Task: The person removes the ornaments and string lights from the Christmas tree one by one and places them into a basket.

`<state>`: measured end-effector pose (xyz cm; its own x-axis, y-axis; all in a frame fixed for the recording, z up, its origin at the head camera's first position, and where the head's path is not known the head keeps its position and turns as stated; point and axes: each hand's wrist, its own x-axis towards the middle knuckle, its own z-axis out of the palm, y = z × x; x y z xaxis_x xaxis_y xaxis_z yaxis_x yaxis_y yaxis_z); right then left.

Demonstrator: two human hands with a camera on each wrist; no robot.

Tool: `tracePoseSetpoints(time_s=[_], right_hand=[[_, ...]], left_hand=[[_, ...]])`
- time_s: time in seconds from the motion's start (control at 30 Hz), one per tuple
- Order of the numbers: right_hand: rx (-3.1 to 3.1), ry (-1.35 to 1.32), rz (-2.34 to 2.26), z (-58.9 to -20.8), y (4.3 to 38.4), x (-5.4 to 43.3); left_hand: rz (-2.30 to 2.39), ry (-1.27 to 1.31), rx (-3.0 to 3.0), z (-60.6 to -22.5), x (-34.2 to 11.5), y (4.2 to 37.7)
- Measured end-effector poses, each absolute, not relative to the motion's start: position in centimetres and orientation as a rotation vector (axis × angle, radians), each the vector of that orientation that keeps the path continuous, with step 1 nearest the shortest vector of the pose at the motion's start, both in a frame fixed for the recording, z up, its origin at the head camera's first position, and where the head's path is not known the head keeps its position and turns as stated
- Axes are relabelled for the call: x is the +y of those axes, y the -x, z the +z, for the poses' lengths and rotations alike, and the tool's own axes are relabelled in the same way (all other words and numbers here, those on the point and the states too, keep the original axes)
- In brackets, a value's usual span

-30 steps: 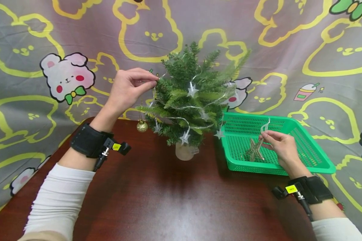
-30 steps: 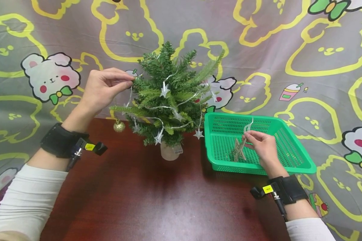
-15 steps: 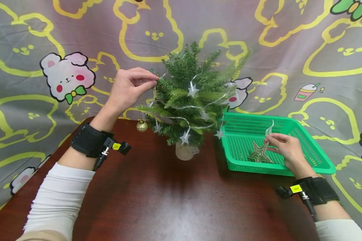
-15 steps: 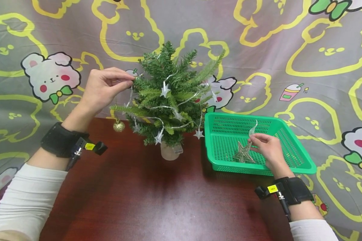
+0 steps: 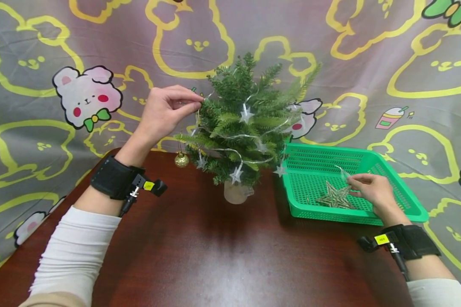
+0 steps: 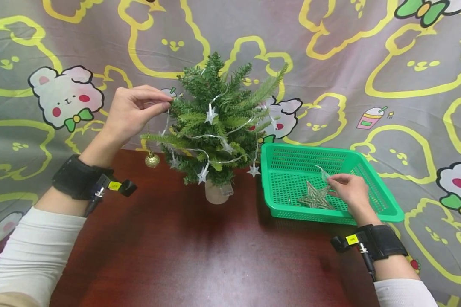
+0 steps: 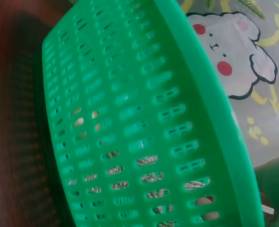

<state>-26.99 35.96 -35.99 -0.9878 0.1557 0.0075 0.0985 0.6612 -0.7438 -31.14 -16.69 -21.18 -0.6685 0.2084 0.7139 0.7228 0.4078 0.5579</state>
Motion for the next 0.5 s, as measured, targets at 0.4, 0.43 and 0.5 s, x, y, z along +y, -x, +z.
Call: tracePoseSetpoints(time_s=[0.4,0.43,0.5], right_hand=[[-2.967,0.171,0.924,-36.06,27.01,36.87],[-2.979,0.159,0.921,-36.06,27.04,36.92],[-3.002,0.146,0.925,-36.06,27.16,36.98]], left_hand=[[-1.216,0.803,-2.121,-21.01,-16.65,30.82],[-1.217,0.805,-2.121,-20.99,-16.63,30.78],[-1.228,0.811,-2.118,-20.94,-16.6,30.7]])
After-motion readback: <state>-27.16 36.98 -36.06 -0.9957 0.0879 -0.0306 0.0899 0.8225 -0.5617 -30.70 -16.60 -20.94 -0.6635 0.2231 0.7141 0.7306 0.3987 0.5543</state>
